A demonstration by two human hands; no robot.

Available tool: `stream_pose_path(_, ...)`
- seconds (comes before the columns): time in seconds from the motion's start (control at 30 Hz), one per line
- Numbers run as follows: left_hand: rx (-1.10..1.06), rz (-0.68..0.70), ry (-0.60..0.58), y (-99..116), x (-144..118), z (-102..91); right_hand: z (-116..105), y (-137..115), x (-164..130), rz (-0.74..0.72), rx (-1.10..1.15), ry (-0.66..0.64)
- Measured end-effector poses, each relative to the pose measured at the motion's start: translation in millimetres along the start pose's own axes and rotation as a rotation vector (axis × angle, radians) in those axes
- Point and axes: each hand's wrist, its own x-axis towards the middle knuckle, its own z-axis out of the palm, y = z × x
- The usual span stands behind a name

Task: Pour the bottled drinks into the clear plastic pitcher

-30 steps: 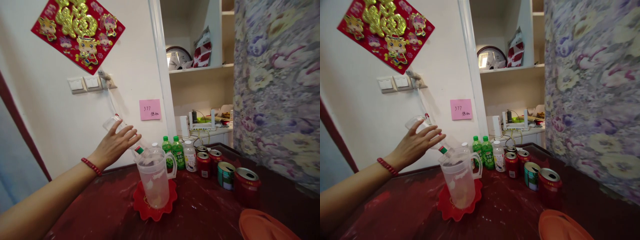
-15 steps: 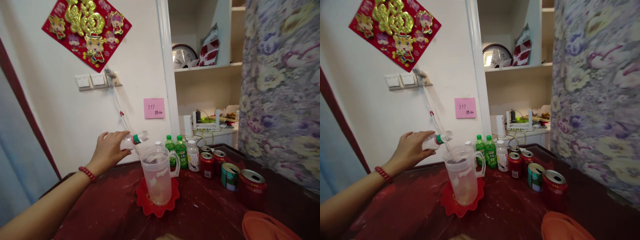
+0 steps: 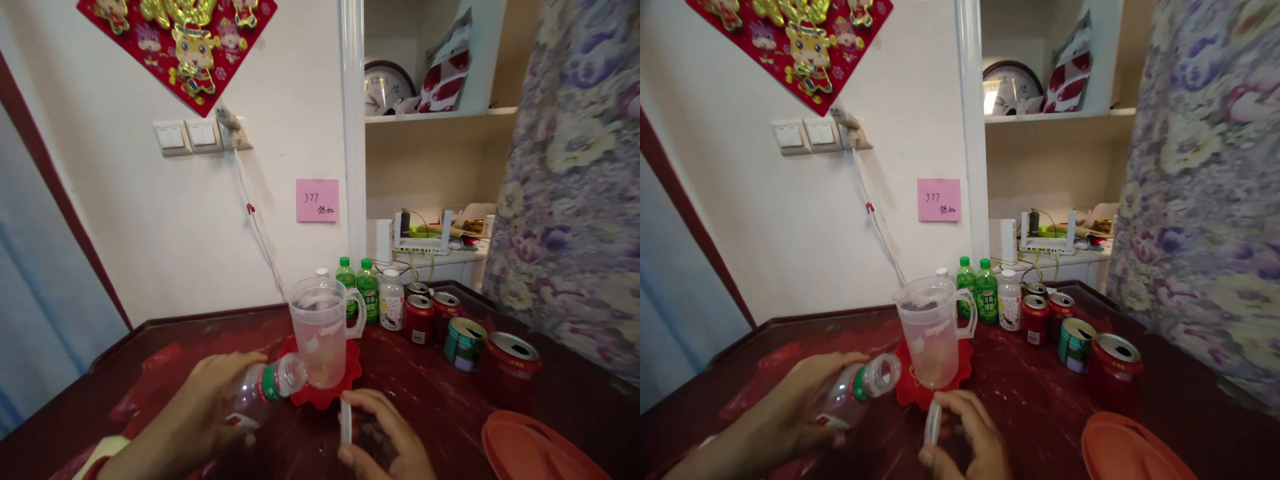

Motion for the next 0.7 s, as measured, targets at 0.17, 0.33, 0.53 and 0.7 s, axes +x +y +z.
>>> stream_pose_path(0.17,0.051,0.044,-0.166,39.4,0.8,8.5,-10.0,-3.0,3.3,-0.170,-0.247,-0.171)
stream_pose_path(0.33,0.123,0.043,-0.214,55.5,7.5,9.8,-11.7,-6.8,4.0,-0.280,-0.339,-0.163)
stream_pose_path(0.53,0.132,-0.021,-0.314,61.8,11.6,6.7,-11.9,-13.3,2.3,-0.342,-0.424,-0.241)
stream_pose_path(0.7,0.111,-0.007,-0.325,64.7,11.6,5.2,-9.6,-17.2,4.9,-0.337,-0.415,-0.272)
